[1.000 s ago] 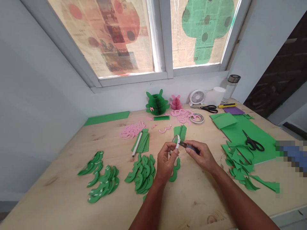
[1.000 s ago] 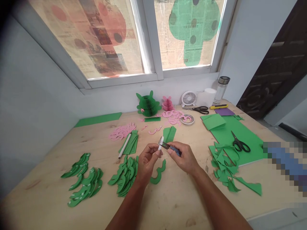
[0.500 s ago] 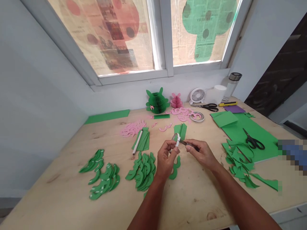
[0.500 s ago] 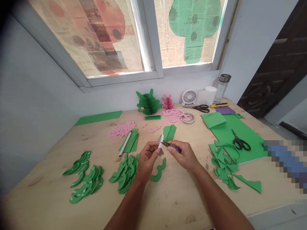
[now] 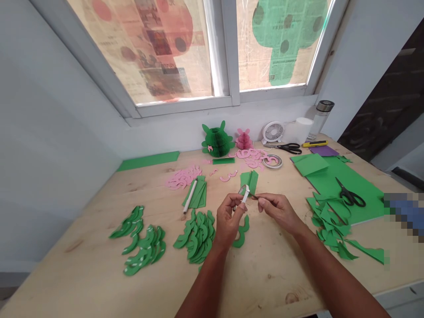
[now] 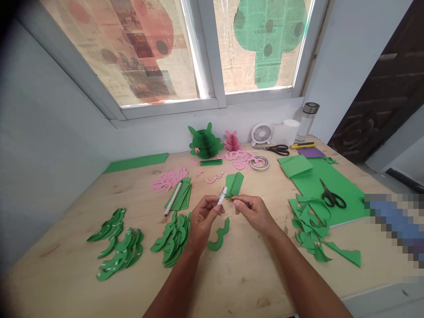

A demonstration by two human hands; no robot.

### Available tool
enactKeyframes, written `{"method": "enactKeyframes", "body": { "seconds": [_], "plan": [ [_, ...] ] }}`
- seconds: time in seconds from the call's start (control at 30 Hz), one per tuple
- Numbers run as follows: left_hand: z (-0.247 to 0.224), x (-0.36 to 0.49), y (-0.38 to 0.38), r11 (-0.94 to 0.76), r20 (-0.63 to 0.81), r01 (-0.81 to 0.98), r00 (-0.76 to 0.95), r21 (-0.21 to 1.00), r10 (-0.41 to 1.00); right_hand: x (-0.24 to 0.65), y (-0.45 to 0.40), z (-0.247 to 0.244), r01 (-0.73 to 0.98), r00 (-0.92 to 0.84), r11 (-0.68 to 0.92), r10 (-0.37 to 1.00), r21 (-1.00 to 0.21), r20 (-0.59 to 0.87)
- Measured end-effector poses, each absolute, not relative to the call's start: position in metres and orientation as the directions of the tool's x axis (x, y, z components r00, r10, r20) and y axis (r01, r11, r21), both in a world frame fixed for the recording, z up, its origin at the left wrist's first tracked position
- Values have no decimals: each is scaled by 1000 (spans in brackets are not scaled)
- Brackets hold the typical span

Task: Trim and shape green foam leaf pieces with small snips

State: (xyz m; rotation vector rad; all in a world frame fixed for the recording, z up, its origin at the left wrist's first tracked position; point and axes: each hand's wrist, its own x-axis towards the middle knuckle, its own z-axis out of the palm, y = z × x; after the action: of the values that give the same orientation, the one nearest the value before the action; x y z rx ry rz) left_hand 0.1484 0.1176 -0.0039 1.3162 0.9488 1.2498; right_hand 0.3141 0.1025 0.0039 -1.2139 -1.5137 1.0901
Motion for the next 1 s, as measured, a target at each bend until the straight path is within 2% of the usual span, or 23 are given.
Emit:
{"method": "enactKeyframes", "body": {
  "seconds": [1.0],
  "plan": [
    [-5,148,118,-154,168,-98,148,983,975,314,103,4,268,-92,149,987,-952,128]
  ]
}}
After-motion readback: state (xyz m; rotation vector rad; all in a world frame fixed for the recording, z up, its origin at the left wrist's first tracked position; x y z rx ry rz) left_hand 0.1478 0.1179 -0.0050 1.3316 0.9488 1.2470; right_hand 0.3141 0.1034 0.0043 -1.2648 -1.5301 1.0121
